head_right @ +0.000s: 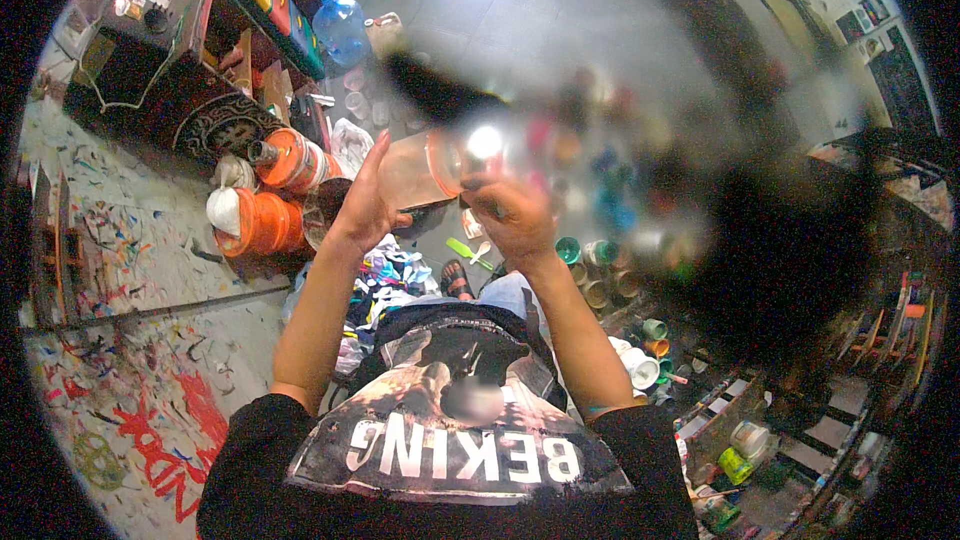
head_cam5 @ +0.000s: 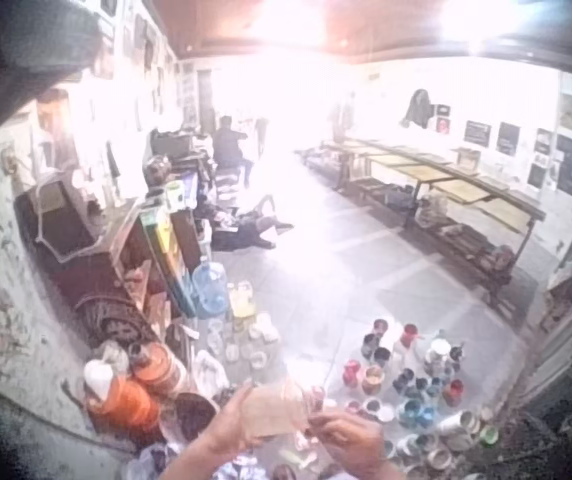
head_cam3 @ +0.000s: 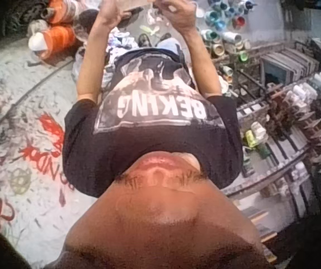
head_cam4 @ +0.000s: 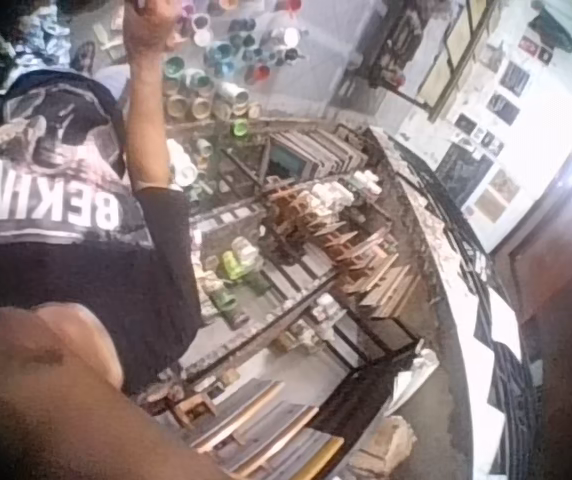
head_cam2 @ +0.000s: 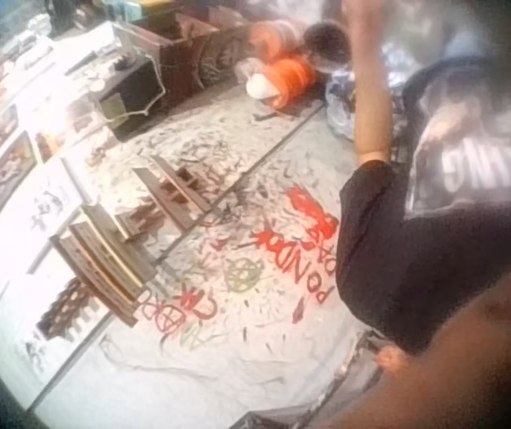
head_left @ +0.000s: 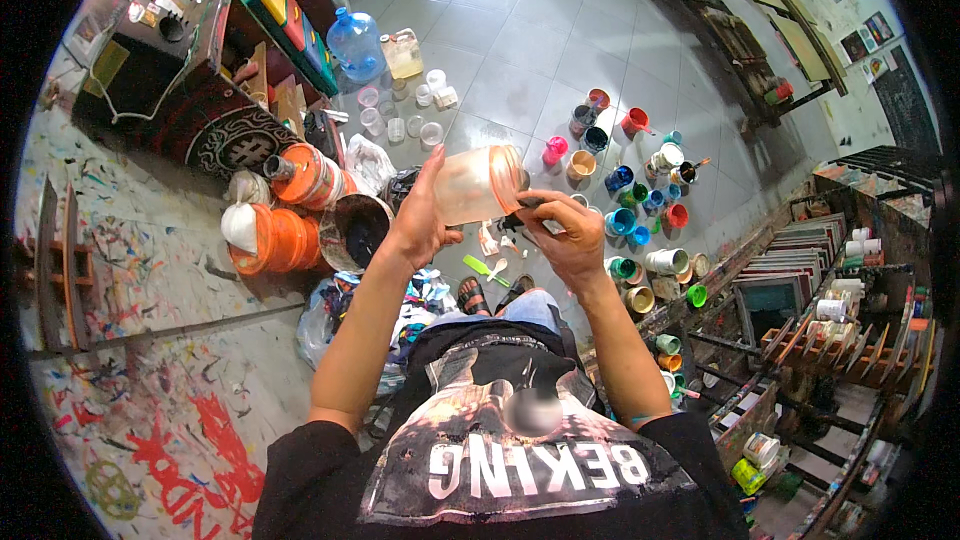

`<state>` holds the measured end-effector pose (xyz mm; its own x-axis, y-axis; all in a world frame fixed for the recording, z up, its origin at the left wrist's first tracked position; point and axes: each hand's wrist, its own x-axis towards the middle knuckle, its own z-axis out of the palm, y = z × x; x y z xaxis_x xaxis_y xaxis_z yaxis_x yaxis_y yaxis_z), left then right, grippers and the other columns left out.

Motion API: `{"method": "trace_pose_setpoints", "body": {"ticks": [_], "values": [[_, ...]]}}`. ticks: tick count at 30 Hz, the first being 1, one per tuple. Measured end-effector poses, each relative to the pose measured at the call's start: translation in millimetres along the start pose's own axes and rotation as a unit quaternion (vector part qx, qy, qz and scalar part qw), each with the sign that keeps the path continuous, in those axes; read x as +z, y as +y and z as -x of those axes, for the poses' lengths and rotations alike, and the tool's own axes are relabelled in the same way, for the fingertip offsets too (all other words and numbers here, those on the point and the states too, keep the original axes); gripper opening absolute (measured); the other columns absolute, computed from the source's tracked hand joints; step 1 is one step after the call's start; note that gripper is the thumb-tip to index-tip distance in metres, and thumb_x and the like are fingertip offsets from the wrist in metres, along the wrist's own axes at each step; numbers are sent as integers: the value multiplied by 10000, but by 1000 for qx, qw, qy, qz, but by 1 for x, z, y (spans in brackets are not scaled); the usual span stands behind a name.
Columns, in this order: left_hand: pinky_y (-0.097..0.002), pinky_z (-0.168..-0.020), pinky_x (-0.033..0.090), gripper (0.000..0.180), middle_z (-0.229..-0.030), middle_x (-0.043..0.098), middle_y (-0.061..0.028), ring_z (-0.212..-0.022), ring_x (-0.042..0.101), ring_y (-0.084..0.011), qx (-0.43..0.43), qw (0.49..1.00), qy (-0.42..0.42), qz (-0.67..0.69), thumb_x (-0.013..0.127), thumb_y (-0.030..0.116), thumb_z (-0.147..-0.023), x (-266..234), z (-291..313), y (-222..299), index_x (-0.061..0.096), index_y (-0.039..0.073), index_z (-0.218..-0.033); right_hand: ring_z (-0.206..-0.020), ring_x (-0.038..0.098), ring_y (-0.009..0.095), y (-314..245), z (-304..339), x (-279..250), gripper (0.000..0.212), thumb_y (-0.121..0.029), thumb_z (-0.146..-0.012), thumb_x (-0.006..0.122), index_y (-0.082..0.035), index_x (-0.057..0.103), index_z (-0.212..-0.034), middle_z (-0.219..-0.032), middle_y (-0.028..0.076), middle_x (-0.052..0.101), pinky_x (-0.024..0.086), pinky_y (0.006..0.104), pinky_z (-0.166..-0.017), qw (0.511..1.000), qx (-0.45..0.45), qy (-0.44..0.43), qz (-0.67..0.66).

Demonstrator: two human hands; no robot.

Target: The person wipes a small plastic container using a cloth, then puts a cap on a different container and stirs a liquid in a cup.

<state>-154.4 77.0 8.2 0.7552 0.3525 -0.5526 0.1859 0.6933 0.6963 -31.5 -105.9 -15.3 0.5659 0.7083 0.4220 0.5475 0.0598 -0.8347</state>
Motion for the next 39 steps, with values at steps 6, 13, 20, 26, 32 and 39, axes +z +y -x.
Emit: {"method": "trace_pose_setpoints", "body": {"ticks": [6,13,20,26,32,39], "values": [[-200,-506,489,555,-1166,571,-66,-964,628,-137,225,964,84,-112,579,521,-950,16,1,-11,490,118,-1322,-879,685,137,-15,1,5,206,64,-784,780,33,710,-975,-1037,67,682,563,257,-772,976,160,2,-147],[-183,-460,463,524,-1091,584,-69,-855,655,-127,234,956,125,-126,589,504,-949,13,-1,-12,501,113,-1288,-981,656,137,-33,-6,5,437,82,-804,746,3,594,-1206,-1102,39,634,539,265,-896,961,161,49,-219],[-195,-452,445,557,-1020,620,-86,-758,654,-115,248,949,126,-148,609,488,-941,16,4,-16,506,69,-1294,-978,652,118,-33,-8,11,489,27,-797,773,-33,571,-1239,-1068,39,660,520,252,-869,976,133,77,-153],[-224,-510,455,573,-940,671,-98,-713,634,-97,275,945,116,-134,653,407,-937,17,10,-17,504,8,-1320,-973,648,112,-34,-7,11,516,3,-801,751,-27,544,-1273,-1065,40,659,522,247,-851,981,135,60,-125],[-261,-715,520,556,-954,676,-109,-830,644,-127,341,922,102,-152,665,374,-940,20,9,-18,534,-4,-1326,-895,664,115,-37,-3,12,414,-1,-811,737,13,585,-1195,-978,53,685,538,244,-802,986,122,49,-104],[-267,-832,506,562,-1093,662,-129,-966,628,-124,339,919,29,-202,661,320,-959,17,18,-30,523,-23,-1383,-824,665,144,-41,-2,0,217,-62,-861,717,0,615,-1043,-901,71,678,554,291,-729,930,234,82,-270]]}}
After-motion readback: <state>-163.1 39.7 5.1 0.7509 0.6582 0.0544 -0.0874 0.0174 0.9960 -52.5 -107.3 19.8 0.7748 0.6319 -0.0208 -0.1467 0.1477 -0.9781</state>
